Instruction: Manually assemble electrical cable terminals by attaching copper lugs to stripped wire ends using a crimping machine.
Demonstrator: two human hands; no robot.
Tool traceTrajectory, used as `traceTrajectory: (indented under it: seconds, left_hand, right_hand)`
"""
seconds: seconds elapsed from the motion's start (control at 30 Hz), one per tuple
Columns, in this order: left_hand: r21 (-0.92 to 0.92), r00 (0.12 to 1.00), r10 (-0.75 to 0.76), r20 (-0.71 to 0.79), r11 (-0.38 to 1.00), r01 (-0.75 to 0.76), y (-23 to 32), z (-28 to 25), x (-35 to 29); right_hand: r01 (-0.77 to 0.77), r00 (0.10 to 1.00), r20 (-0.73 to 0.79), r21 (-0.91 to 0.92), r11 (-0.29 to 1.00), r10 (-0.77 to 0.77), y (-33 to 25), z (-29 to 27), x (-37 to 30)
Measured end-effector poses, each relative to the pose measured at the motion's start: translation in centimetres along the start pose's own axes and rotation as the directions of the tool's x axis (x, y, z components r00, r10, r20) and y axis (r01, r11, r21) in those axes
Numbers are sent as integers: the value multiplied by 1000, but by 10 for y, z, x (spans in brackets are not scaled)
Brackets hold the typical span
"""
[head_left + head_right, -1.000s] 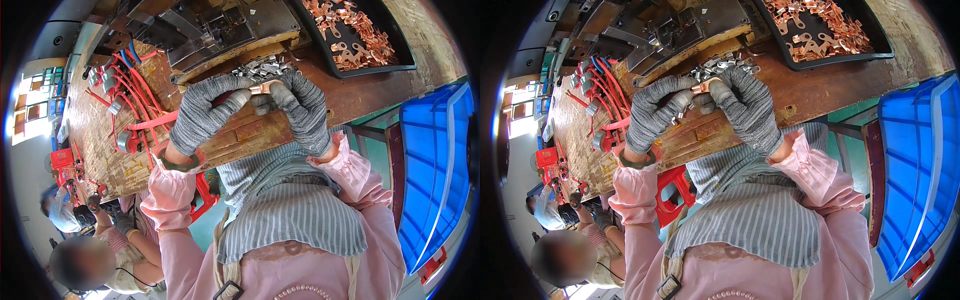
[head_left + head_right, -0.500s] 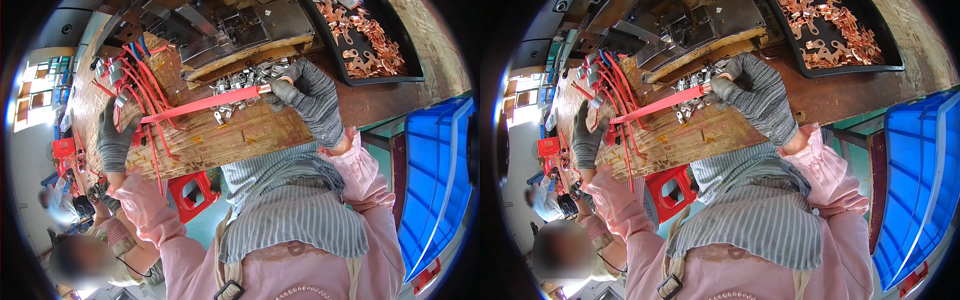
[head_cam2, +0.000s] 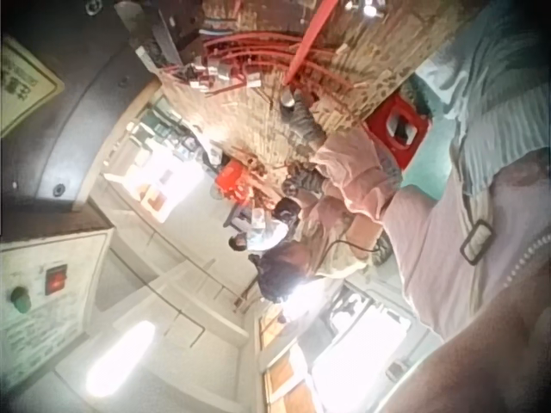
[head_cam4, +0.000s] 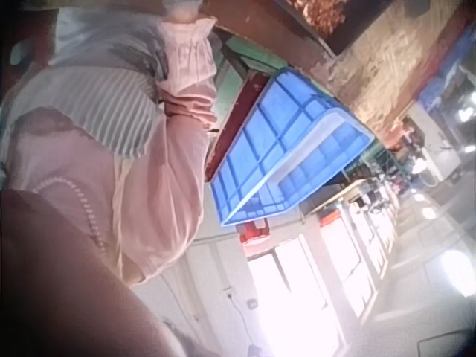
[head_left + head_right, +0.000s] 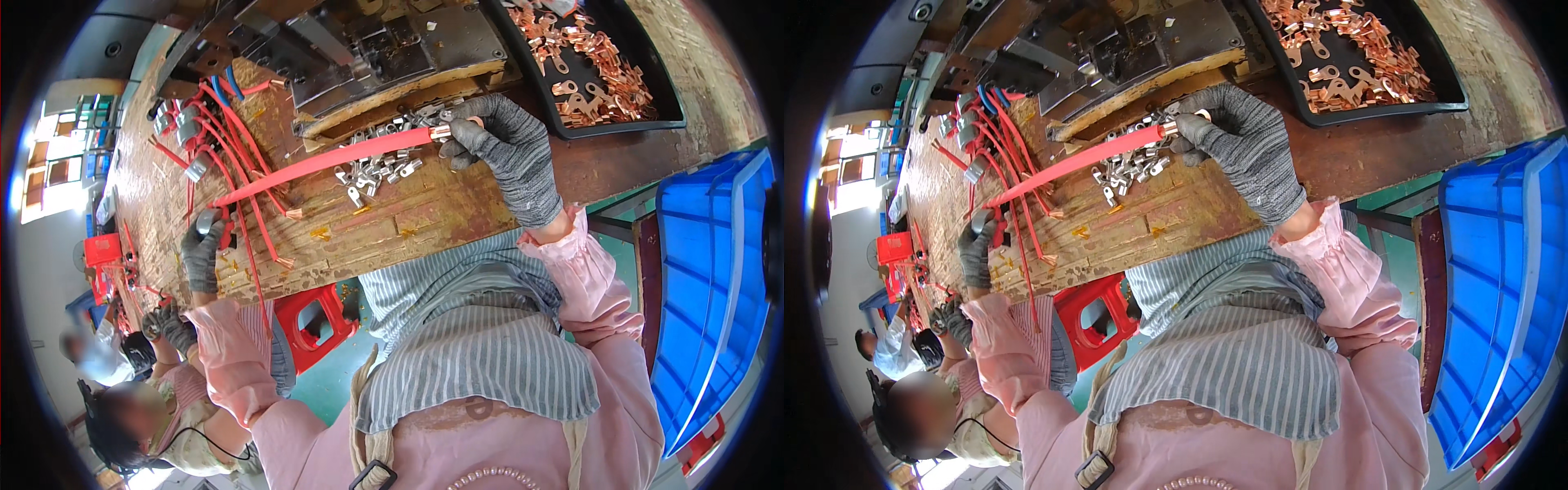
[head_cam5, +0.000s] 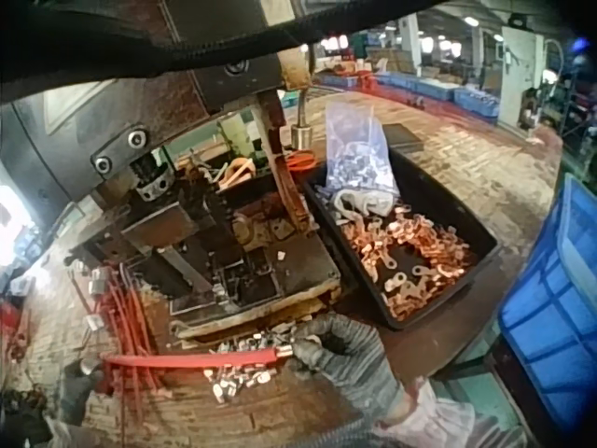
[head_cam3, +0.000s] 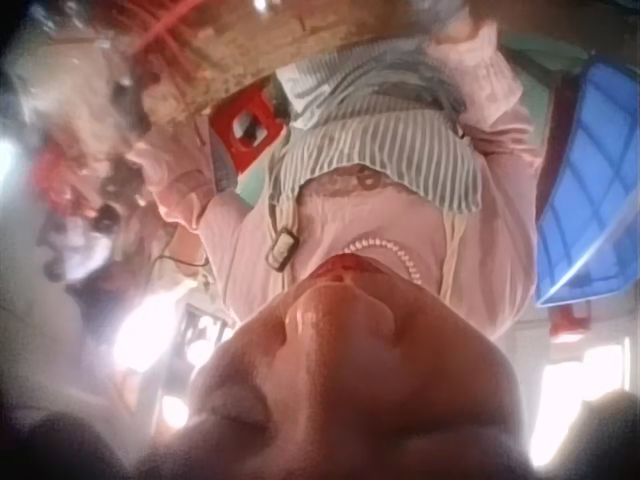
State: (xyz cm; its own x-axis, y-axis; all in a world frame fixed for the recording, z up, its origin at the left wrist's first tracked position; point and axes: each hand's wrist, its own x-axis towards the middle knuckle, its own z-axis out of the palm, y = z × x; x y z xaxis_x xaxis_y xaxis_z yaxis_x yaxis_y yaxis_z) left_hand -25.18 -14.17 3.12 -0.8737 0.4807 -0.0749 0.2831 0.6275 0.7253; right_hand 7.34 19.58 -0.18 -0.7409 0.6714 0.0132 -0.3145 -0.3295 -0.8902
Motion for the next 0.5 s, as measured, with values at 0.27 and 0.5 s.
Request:
traceTrajectory:
  seconds: [0.27, 0.5]
  left_hand:
    - [-326, 941, 124, -316, 917, -231, 25, -34, -9]
    - [-61, 910, 151, -386, 980, -189, 33, -75, -13]
  right_hand:
    - [59, 998, -25, -91, 994, -62, -22, 6, 26]
    - [-30, 971, 231, -135, 990, 61, -42, 6, 54]
